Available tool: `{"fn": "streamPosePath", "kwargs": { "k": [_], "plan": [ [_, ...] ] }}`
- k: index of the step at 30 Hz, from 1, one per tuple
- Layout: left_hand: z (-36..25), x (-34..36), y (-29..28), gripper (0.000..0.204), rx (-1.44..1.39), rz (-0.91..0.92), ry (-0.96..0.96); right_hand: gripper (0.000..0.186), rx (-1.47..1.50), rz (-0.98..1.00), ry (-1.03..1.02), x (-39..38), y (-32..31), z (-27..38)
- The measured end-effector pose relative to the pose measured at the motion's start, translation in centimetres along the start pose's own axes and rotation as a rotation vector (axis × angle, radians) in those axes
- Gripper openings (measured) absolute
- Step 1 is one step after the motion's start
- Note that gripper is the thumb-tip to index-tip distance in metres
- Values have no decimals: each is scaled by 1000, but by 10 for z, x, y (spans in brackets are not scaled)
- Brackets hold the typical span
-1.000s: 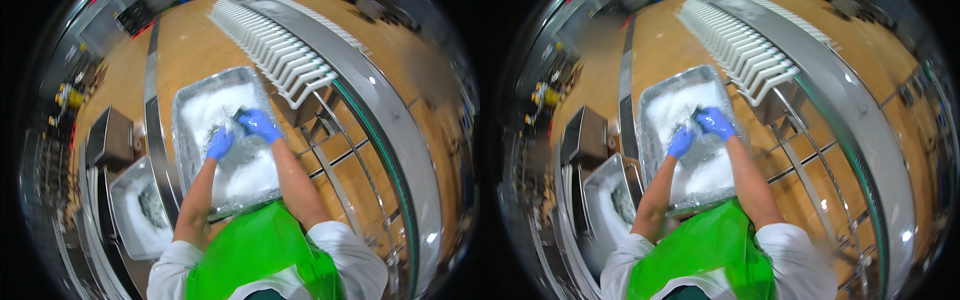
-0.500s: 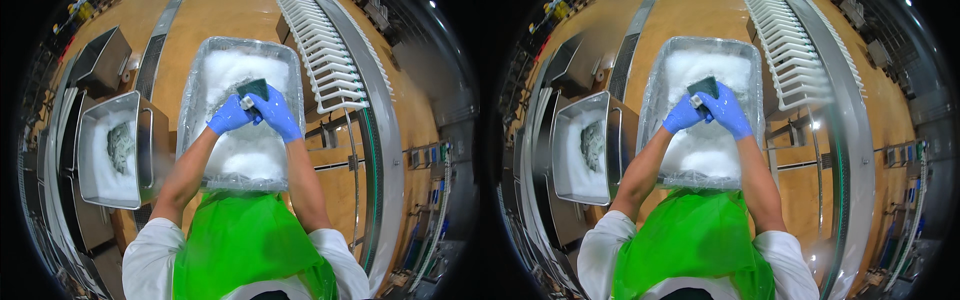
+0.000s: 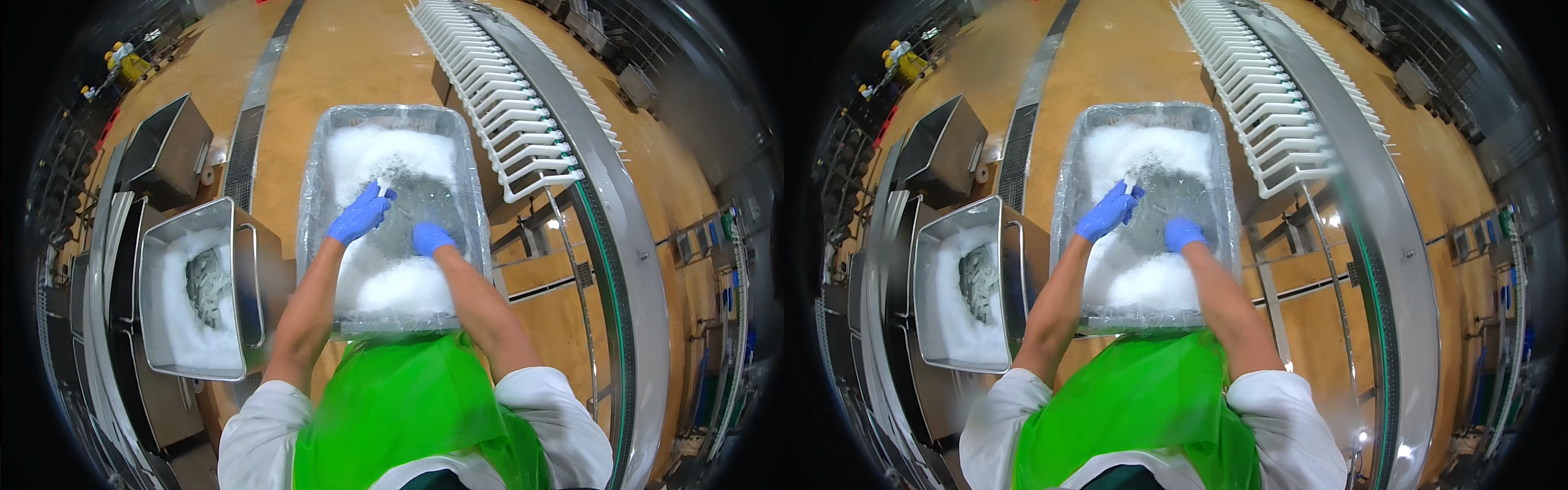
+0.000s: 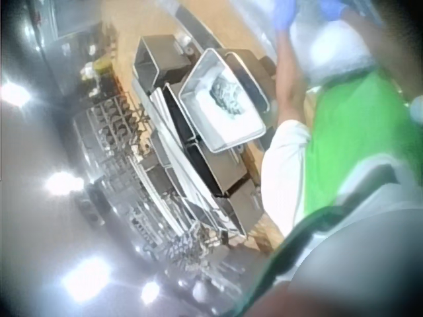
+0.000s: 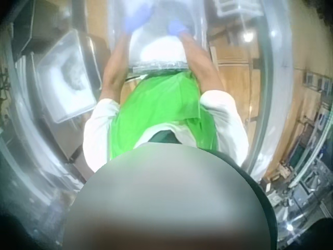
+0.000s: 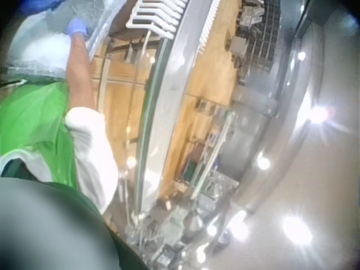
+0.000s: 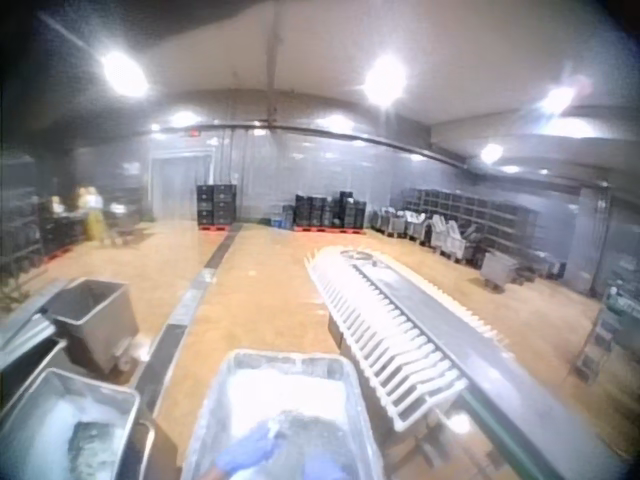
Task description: The person repeatedly scrubs white plastic parts with a green sponge in a soapy water tub, rinses them, and places them on a conveyor belt. The process is repeated for multiple parts throughout the clip.
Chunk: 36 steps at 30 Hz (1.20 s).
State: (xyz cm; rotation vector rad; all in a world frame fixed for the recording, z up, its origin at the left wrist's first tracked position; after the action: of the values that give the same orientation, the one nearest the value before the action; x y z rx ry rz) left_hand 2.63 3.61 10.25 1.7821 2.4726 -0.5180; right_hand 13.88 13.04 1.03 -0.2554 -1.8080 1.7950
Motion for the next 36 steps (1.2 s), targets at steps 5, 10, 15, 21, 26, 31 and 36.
{"fn": "streamPosePath", "kwargs": {
  "k": [5, 10, 15, 21, 26, 31, 36],
  "plan": [
    [46, 19, -10, 31, 188, -79, 125, 30, 950, 76, 200, 30, -49, -29],
    [-22, -8, 20, 32, 455, -81, 199, 34, 1144, 71, 249, 43, -113, 14],
    [-23, -4, 12, 29, 540, -200, 149, 38, 787, -18, 195, 66, -117, 27],
    [-18, -11, 12, 30, 396, -63, 111, 45, 1148, 127, 261, 36, -117, 42],
    [-14, -2, 5, 34, 402, -161, 113, 35, 756, -143, 124, 67, -121, 32],
    [-5, -16, 12, 34, 284, -34, 143, 34, 1115, 118, 174, 33, -131, 29],
    [-12, -21, 14, 38, 106, 99, -81, 35, 1285, 163, 214, 49, -173, 13]
  ]
}}
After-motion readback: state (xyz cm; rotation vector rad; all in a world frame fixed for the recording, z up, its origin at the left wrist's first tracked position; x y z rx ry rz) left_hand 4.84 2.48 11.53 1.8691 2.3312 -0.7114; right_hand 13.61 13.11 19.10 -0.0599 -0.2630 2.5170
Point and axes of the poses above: each hand's wrist, its own x-axis towards the middle knuckle, its own y-axis out of the palm, z = x × y, the point moved 8 cm from there along x, towards the middle knuckle, and after that the axes turned 6 degrees about -y, right-handed, at the moved point
